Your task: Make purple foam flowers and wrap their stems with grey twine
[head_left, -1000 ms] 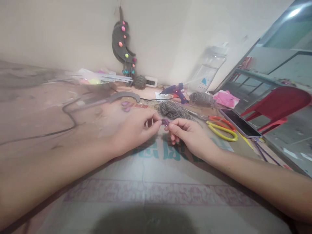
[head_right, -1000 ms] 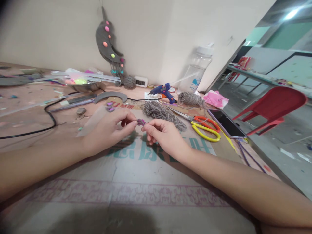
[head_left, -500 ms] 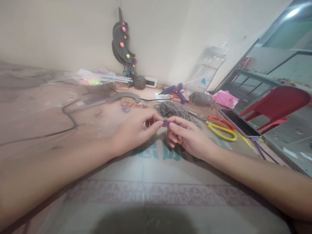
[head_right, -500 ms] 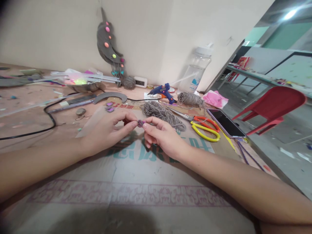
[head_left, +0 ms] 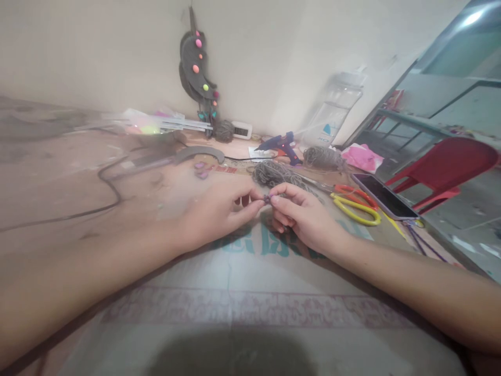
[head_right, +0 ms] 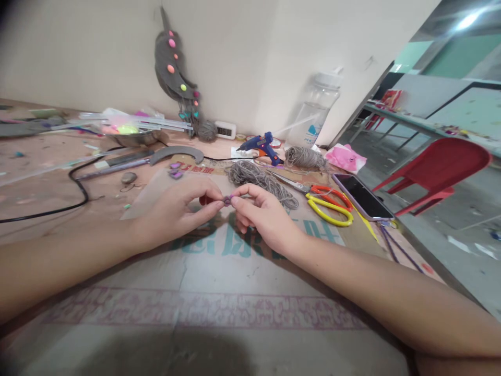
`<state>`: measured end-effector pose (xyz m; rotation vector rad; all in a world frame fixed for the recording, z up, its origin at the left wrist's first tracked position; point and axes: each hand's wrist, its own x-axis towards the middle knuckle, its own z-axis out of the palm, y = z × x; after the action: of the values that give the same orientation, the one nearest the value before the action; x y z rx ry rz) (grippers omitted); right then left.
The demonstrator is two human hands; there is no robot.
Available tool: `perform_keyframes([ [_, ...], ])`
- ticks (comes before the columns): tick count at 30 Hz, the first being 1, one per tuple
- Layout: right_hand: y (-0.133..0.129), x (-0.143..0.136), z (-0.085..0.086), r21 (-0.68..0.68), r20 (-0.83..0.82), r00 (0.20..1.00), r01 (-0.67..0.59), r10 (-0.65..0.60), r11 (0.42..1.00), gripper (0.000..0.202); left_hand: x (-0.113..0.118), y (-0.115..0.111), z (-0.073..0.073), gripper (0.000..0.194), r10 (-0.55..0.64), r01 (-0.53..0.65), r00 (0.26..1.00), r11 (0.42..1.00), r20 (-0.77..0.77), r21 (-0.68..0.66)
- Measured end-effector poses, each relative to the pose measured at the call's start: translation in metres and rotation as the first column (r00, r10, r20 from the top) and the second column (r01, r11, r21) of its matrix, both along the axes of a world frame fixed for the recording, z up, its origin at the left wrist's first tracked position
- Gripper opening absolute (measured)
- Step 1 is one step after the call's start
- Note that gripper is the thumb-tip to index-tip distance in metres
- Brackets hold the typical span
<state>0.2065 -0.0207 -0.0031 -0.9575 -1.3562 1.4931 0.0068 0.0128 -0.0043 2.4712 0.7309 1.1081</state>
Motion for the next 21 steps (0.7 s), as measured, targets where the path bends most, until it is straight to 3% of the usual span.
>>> perform_keyframes([
  [12,-0.0059,-0.0040,0.0065,0.133,0.247,0.965,0.056,-0.088,0.989,0.013,0.0004,0.0002,-0.0036,0.011,0.003,-0.003,0.999,1.000,-0.049,-0.003],
  [21,-0.0027,-0.0011,0.0034,0.172,0.158,0.986,0.014,-0.042,0.985,0.024,0.0028,0.0009,0.0020,0.014,0.068,-0.072,0.997,0.989,-0.028,-0.133],
])
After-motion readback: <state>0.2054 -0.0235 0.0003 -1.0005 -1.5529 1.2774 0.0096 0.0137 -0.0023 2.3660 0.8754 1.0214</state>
